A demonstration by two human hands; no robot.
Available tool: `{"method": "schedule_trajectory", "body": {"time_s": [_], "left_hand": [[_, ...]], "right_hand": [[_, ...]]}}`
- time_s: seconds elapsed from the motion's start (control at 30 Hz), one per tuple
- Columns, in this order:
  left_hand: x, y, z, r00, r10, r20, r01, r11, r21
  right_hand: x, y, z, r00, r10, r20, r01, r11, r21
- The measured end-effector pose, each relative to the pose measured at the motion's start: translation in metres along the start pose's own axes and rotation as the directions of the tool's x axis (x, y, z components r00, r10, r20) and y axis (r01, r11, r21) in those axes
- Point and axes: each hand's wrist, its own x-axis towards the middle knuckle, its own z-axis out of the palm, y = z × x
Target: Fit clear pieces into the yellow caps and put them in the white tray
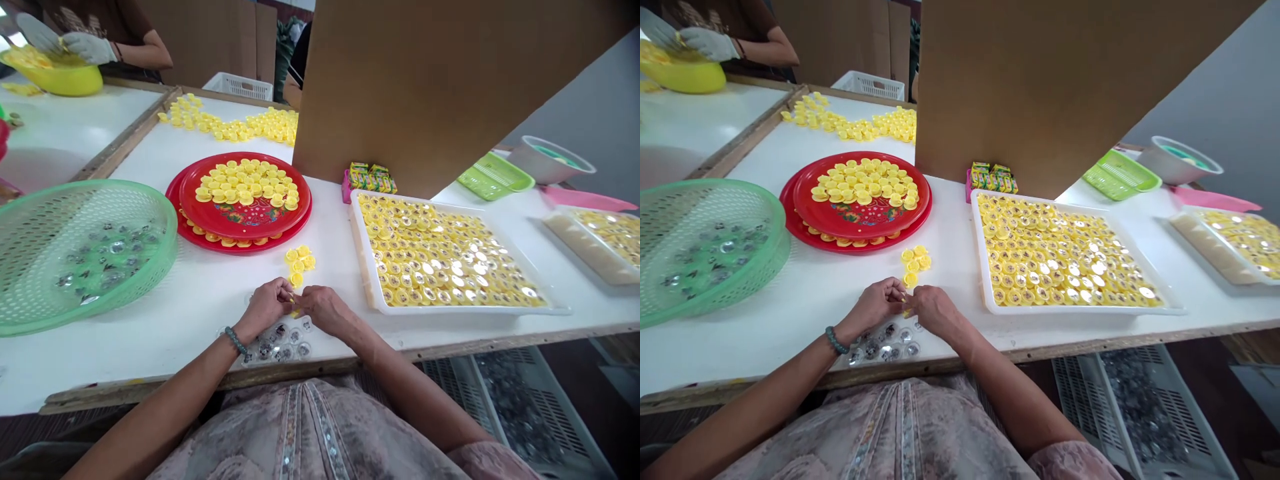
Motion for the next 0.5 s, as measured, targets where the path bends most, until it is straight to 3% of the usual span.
{"method": "schedule_trajectory", "body": {"time_s": [0.1,0.3,0.5], "left_hand": [[-0.001,0.000,0.002,1.000,-0.010,-0.010,0.009,0.999,-0.043],[-0.002,0.004,0.006,0.997,-0.029,-0.069,0.029,1.000,0.001],[-0.004,0.005,0.010,0.984,-0.171,-0.048,0.169,0.985,-0.036]], "right_hand": [[-0.005,0.000,0.004,1.000,0.001,-0.019,-0.001,1.000,-0.003],[-0.018,-0.005,0.013,0.979,-0.016,-0.204,-0.011,0.991,-0.132],[-0.012,-0.009,0.008,0.997,0.003,-0.076,-0.020,0.975,-0.219]]}}
